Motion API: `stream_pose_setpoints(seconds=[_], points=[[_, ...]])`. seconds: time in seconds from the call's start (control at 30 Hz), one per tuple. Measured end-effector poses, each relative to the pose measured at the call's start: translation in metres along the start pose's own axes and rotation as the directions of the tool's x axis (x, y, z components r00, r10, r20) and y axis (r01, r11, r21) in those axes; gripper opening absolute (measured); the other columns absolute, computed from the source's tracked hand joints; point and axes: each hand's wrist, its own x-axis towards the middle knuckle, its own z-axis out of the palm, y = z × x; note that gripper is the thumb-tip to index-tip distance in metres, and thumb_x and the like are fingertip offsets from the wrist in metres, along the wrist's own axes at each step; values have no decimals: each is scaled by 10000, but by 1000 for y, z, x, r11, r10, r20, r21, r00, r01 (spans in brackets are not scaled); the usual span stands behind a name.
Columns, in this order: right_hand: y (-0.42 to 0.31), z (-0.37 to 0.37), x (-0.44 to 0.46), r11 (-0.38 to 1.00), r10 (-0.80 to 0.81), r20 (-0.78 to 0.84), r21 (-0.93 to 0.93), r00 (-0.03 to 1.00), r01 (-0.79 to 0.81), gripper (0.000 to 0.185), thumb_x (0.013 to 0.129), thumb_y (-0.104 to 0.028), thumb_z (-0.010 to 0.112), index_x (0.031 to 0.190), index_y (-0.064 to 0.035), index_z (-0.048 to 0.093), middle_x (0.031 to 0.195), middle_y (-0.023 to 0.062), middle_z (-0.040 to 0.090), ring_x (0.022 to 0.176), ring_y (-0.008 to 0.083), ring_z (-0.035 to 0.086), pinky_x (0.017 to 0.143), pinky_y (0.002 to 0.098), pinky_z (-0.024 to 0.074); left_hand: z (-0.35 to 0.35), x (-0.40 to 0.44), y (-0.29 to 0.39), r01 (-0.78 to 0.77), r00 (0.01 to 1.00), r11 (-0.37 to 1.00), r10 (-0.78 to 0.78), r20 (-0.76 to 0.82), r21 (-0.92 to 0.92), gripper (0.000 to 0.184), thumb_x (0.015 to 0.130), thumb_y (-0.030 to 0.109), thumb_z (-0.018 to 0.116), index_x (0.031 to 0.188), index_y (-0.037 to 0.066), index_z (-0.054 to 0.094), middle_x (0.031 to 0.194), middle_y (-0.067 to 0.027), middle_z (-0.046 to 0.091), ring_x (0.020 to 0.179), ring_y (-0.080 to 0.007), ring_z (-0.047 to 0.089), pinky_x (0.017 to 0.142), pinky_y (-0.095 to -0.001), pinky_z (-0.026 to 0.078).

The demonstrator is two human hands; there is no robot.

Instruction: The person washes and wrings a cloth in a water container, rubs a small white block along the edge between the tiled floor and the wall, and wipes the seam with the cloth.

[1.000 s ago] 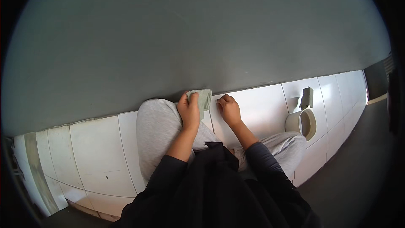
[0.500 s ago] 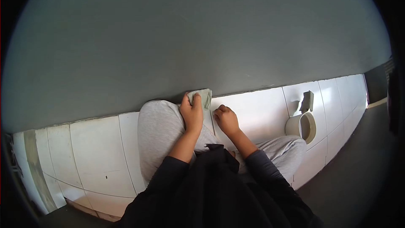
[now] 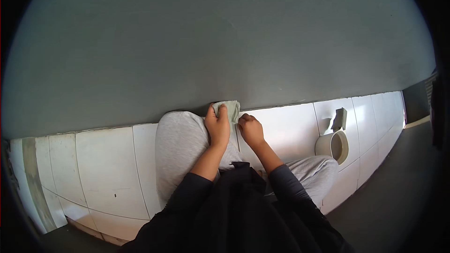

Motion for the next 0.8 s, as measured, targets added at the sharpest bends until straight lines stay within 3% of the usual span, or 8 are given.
stream_pose_setpoints(seconds=[0.13, 0.2, 0.37, 0.47, 0.63, 0.73, 0.8], points=[[-2, 5, 15, 998, 26, -65, -61, 998, -30, 52, 704, -86, 607, 733, -70, 646, 797, 68, 594, 762, 246, 603, 638, 362, 513, -6, 0, 1, -28, 1000, 1000, 28, -3, -10, 142, 855, 111, 509, 870, -17, 568, 770, -58, 617, 701, -107, 543, 651, -274, 443], [-3, 2, 4, 999, 47, -5, 20, 999, -47, 36, 679, -66, 618, 710, -53, 630, 791, 80, 592, 739, 270, 604, 652, 372, 509, -6, 0, 1, -30, 999, 999, 30, -12, -28, 144, 855, 110, 509, 873, -19, 568, 777, -63, 620, 706, -113, 547, 657, -278, 445], [-7, -8, -19, 999, 47, 107, -4, 993, -47, 26, 702, -96, 623, 713, -86, 644, 788, 67, 590, 748, 245, 609, 632, 353, 518, 1, 1, 2, 12, 999, 1000, -13, -31, -17, 152, 854, 111, 506, 890, -22, 572, 790, -74, 625, 716, -126, 556, 671, -287, 448], [-4, 2, 5, 999, 44, -17, -8, 999, -44, 26, 703, -96, 616, 699, -76, 632, 811, 68, 599, 765, 249, 607, 638, 363, 515, -3, 0, -2, -33, 999, 999, 32, -19, -21, 159, 854, 113, 505, 901, -22, 574, 797, -73, 626, 724, -128, 558, 675, -289, 448], [-5, 4, 12, 995, 81, -72, -45, 994, -84, 23, 693, -83, 610, 696, -72, 630, 806, 76, 603, 752, 257, 608, 635, 367, 515, -5, 1, -1, -6, 1000, 998, 5, -24, -64, 163, 856, 116, 504, 909, -21, 576, 809, -65, 625, 730, -123, 552, 686, -286, 449], [-6, -8, -19, 995, 94, 81, 15, 992, -96, 23, 678, -90, 622, 694, -75, 628, 784, 82, 589, 714, 267, 610, 636, 376, 516, -4, 2, -3, 42, 998, 996, -44, -33, -76, 168, 857, 119, 501, 905, -24, 577, 817, -63, 624, 744, -121, 548, 696, -283, 446], [-6, -9, -26, 992, 104, 60, 67, 993, -108, 30, 672, -86, 628, 700, -74, 628, 769, 83, 581, 720, 272, 606, 633, 377, 513, -1, 3, -4, 63, 997, 994, -66, -44, -85, 175, 858, 125, 504, 906, -26, 579, 822, -65, 625, 752, -122, 548, 700, -281, 445]])
